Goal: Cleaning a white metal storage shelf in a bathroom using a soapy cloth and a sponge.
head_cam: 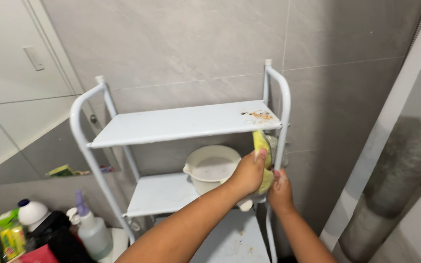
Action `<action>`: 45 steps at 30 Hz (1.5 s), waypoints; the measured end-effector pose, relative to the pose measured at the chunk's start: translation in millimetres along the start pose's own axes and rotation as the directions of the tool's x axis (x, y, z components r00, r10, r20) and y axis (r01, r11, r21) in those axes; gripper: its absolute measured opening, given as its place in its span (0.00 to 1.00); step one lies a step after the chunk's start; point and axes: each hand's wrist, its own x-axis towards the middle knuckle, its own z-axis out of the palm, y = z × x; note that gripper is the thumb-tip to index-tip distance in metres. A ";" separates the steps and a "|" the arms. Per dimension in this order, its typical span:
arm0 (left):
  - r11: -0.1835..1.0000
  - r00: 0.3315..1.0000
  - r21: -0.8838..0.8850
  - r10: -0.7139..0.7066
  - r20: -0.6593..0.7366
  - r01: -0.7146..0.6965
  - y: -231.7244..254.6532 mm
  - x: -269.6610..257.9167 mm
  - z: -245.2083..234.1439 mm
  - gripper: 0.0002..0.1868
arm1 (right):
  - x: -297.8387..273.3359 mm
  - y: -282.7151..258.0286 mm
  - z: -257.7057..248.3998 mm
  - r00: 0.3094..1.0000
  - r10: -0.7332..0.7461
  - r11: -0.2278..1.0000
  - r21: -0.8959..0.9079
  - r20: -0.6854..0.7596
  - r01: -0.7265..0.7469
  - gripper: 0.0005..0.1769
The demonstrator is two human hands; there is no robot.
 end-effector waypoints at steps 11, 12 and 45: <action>0.578 0.963 -0.814 -0.249 -0.100 0.065 91.1 -100.6 -161.5 0.37 | 23.1 -130.1 5.1 0.934 -0.326 0.824 -0.529 -0.147 0.204 0.26; 0.614 0.961 -0.789 -0.234 -0.147 0.029 103.9 -105.1 -182.5 0.38 | 35.2 -148.5 8.4 0.918 -0.378 0.788 -0.562 -0.117 0.253 0.26; 0.620 0.997 0.781 0.046 0.068 -0.081 122.0 33.0 -66.6 0.37 | 114.6 -150.5 27.8 0.957 -0.278 0.945 -0.205 -0.085 0.256 0.09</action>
